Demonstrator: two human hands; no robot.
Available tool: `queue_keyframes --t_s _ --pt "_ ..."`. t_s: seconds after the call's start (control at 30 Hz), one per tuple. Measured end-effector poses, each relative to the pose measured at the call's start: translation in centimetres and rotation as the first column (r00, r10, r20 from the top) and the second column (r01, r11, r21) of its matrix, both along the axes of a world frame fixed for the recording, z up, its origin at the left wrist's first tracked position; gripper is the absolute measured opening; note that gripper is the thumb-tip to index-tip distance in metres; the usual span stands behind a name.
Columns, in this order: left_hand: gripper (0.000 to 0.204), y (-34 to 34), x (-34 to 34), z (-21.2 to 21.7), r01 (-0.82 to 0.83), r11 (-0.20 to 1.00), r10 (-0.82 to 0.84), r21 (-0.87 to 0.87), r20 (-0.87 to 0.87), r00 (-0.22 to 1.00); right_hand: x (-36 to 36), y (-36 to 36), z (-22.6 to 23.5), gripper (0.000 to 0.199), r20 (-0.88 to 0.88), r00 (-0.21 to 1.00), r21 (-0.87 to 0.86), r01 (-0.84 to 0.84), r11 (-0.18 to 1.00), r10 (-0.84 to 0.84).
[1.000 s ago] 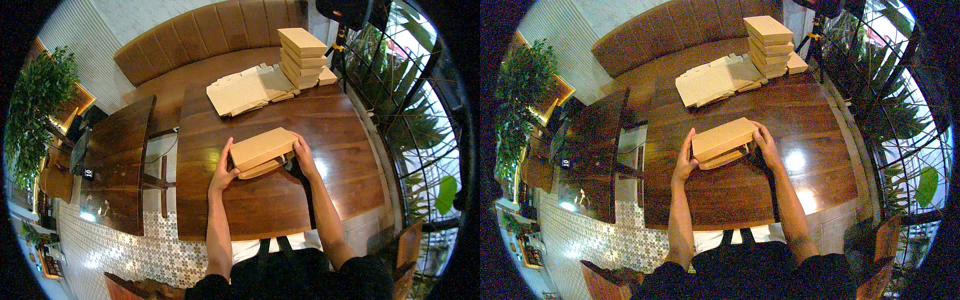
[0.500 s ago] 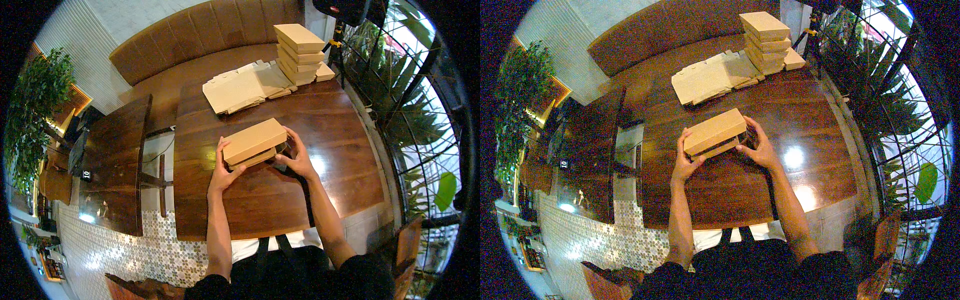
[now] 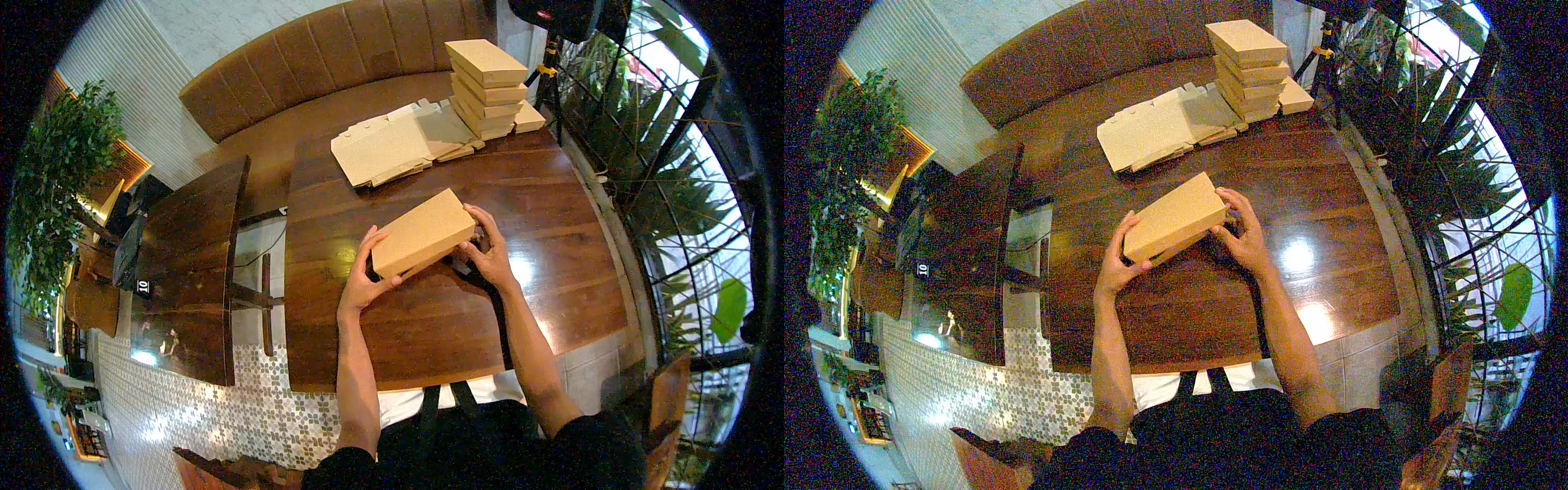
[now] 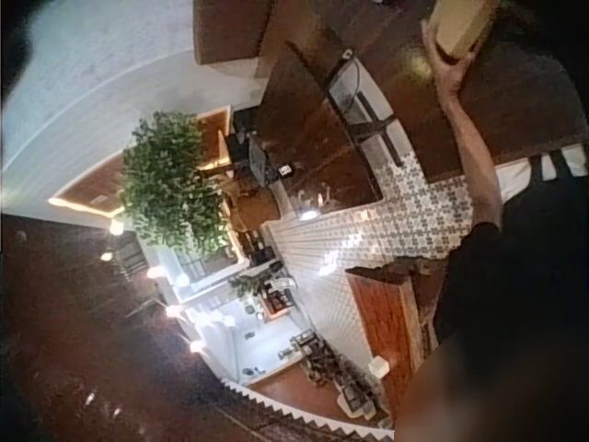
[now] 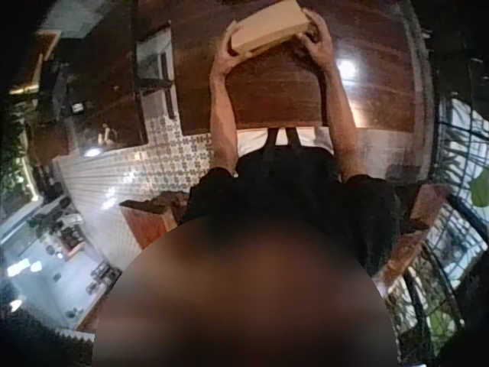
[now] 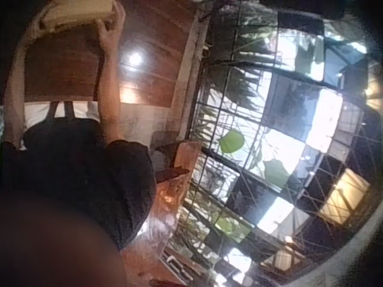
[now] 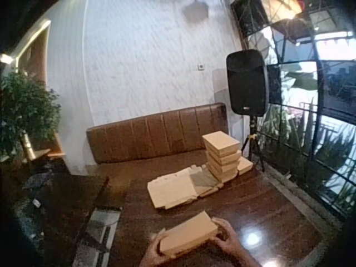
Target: The person assembles flat cardboard boxes by folding the flaps and inserting tabs into slots. They repeat this process for multiple boxes, stacking the completed boxes on the table.
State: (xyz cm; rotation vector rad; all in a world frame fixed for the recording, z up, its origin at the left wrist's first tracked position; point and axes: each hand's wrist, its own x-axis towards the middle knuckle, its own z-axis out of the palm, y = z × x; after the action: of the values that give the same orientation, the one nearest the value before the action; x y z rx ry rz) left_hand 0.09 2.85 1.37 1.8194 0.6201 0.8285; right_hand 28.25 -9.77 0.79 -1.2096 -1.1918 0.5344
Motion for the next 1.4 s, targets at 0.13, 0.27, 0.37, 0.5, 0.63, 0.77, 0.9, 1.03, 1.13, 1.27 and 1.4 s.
queue_keyframes --t_s 0.13,0.27,0.37,0.5,0.63,0.77,0.9,1.03,1.13,1.27,1.4 --pt "0.128 0.1 0.3 0.0 0.067 0.998 -0.067 -0.011 0.005 0.998 0.0 0.3 -0.8 0.057 -0.203 0.979 0.018 -0.028 0.999 0.031" --pt "0.129 -0.2 0.4 0.3 0.045 0.997 -0.040 0.064 -0.081 0.996 -0.1 0.4 -0.9 0.054 -0.124 0.992 0.014 0.040 0.999 -0.038" --pt "0.130 -0.5 0.4 0.5 0.053 0.989 -0.037 0.140 -0.114 0.993 -0.3 0.5 -0.6 0.059 -0.124 0.991 -0.011 0.046 0.999 -0.047" --pt "0.119 -0.6 0.6 0.7 0.062 0.988 -0.045 0.141 -0.118 0.992 -0.6 0.5 0.0 0.068 -0.165 0.985 -0.029 0.047 0.998 -0.051" --pt "0.107 -0.5 0.5 0.5 0.085 0.990 -0.077 0.111 -0.078 0.994 -0.4 0.2 0.1 0.072 -0.189 0.982 0.000 0.031 1.000 -0.030" --pt "0.095 -0.2 0.2 0.3 0.118 0.991 -0.117 0.057 -0.022 0.993 0.1 0.1 -0.4 0.068 -0.036 0.998 -0.013 0.055 0.998 -0.056" --pt "0.090 0.3 -0.2 -0.1 0.185 0.982 -0.186 0.024 0.022 0.982 0.4 0.1 -0.7 0.060 -0.082 0.996 0.015 0.036 0.999 -0.034" --pt "0.083 -0.5 -1.8 -2.6 0.135 0.938 -0.124 -0.319 0.055 0.991 0.5 0.4 -0.6 0.066 0.054 0.994 0.175 0.087 0.981 -0.097" --pt "0.080 -1.2 -2.1 -5.9 0.033 0.859 0.006 -0.511 0.073 0.997 0.1 1.0 -1.0 0.074 -0.109 0.993 0.222 0.058 0.973 -0.034" --pt "0.090 -1.8 -0.1 -8.8 -0.192 0.871 0.222 -0.452 0.014 0.975 -0.4 0.9 -1.7 0.071 -0.307 0.951 0.099 0.064 0.993 -0.031" --pt "0.096 -1.9 0.2 -6.3 -0.033 0.936 0.108 -0.352 0.195 0.975 -0.4 1.2 -1.7 0.062 -0.261 0.948 0.109 0.214 0.971 -0.180"
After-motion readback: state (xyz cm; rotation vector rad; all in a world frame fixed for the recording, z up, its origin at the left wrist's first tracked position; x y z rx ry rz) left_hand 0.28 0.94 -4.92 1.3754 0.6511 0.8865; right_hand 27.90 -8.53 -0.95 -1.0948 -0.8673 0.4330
